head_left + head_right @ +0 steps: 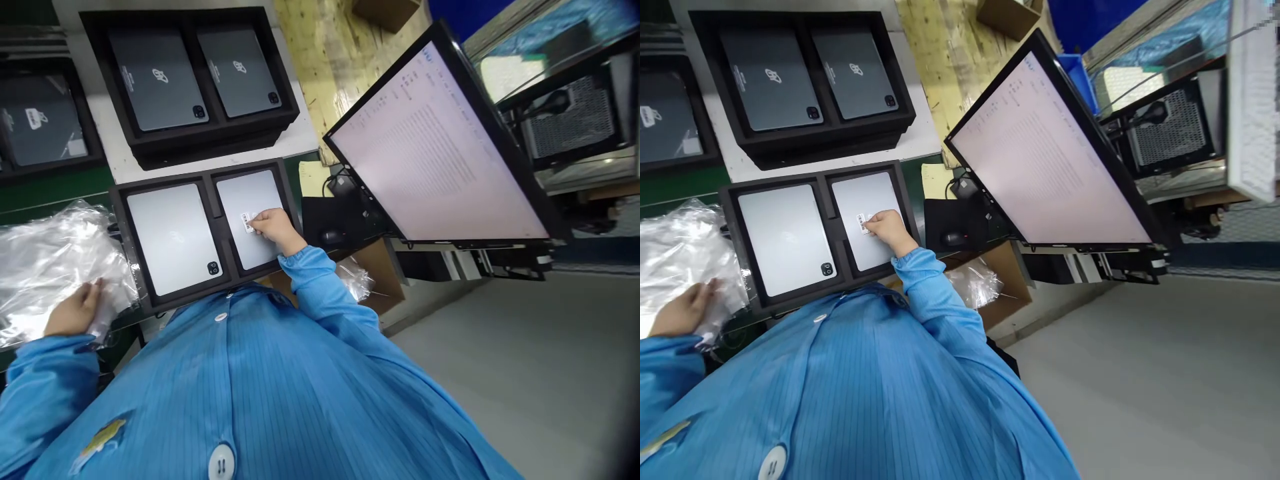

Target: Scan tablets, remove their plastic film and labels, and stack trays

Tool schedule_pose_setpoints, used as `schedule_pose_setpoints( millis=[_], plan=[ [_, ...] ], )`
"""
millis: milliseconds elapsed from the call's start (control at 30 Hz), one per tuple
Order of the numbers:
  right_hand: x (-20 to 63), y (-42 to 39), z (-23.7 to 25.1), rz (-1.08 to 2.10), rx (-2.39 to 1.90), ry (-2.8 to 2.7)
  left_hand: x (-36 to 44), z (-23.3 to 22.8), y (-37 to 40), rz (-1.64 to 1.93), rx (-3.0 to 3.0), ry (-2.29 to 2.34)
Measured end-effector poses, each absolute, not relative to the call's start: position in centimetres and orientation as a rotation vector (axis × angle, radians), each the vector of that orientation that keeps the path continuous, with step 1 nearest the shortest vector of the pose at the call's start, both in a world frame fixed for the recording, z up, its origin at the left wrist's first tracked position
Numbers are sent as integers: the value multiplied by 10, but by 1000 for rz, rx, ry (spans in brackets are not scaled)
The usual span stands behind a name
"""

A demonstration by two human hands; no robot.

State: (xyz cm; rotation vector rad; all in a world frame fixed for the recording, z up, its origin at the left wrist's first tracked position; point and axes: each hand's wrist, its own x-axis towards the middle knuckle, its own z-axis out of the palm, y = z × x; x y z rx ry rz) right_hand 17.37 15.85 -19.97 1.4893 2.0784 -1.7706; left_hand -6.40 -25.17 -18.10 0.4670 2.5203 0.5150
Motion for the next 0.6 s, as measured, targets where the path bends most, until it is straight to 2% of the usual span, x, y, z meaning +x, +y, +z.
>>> schedule_pose_setpoints(
  millis=[67,167,233,300,433,600],
  plan=[
    [185,160,-197,-1776,1502,2117,-64,-179,-238,347,337,2674],
    [213,166,-189,-1737,1555,2201,-30,-163,-167,722,695,2801],
    [236,173,-182,-1703,1616,2238,12,-158,-94,800,1222,2337],
    [257,180,-175,-1661,1677,2266,54,-164,-18,722,1448,1811],
    [289,197,-160,-1608,1753,2262,104,-187,85,752,1499,1682],
    [298,218,-150,-1637,1833,2216,106,-200,120,775,1547,1652]
  ],
)
